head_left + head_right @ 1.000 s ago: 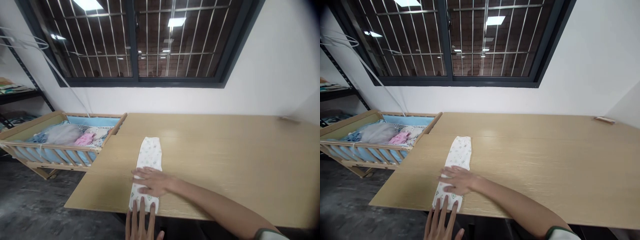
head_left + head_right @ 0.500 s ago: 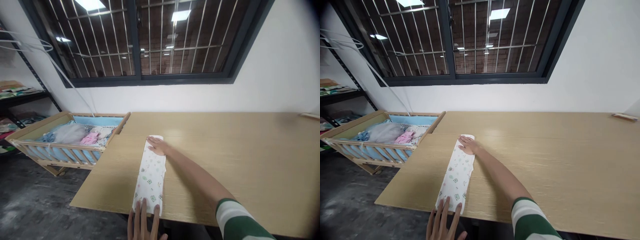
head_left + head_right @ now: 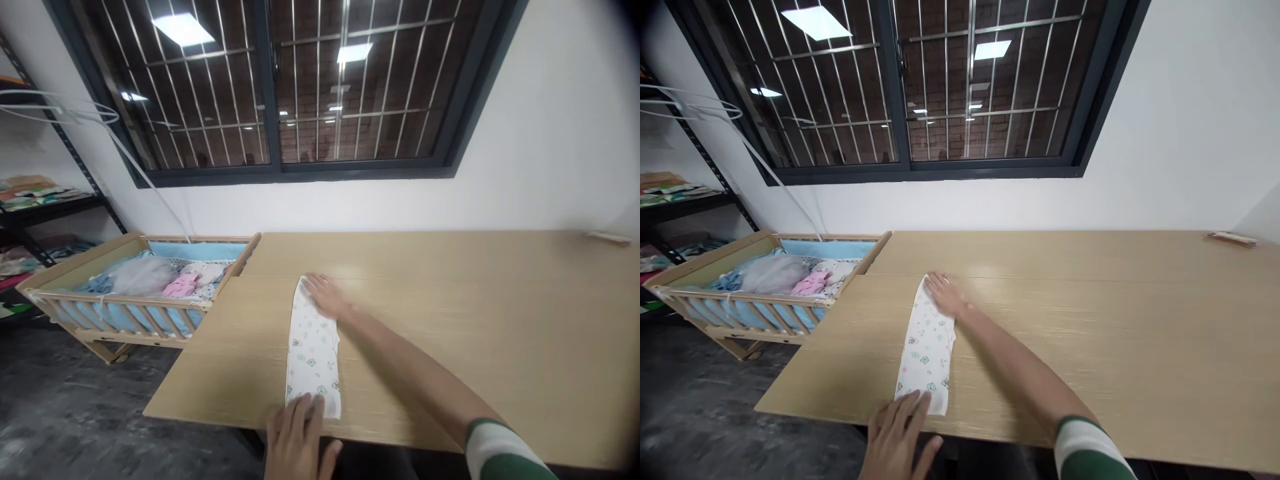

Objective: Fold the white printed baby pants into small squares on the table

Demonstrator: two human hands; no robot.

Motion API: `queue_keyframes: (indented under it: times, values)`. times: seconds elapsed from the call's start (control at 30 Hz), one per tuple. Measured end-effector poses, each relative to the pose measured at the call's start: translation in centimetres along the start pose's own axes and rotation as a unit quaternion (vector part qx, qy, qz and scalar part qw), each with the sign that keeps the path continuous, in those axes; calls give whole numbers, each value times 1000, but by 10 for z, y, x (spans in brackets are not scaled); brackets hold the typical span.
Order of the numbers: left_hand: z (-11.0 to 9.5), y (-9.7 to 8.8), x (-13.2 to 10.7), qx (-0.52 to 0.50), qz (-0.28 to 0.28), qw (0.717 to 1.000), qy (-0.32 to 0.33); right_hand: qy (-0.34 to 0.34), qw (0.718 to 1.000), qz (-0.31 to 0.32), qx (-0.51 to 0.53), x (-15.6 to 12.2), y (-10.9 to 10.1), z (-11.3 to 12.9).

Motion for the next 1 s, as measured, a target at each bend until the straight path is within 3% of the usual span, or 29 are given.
queue_keyframes:
  times: [0.1,0.17,0.27,0.4,0.5,0.6,0.7,0.83,0.93,1.0]
  values:
    - [22,-8,9,-57,17,998,14,-13,998,-9,58,-42,-31,45]
    - [33,-10,12,-96,25,995,21,-38,992,19,120,-77,-48,79]
    - [35,-14,10,-135,33,988,68,-76,979,64,176,-132,-68,123]
    - [28,-27,5,-119,15,982,147,-87,986,48,134,-189,-76,153]
    - [19,-37,5,-125,12,973,194,-85,992,3,93,-213,-77,162]
    - [11,-47,8,-173,20,960,217,-73,990,10,118,-221,-87,167]
    - [16,-57,15,-238,40,956,165,-31,982,31,182,-217,-112,165]
    - [31,-67,30,-277,76,949,130,28,971,3,237,-203,-150,147]
    - [52,-65,61,-266,53,956,112,70,959,-34,272,-182,-161,121]
    - [66,-51,93,-247,46,964,89,102,952,-61,284,-162,-157,97]
Point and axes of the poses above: each hand's wrist, its own x-axis towards the middle knuckle, its own y-axis out of the palm, z = x × y, the point moved 8 cm from there along x, towards the middle knuckle, and after that the axes turned 2 degrees about -z, right-handed, at the moved point
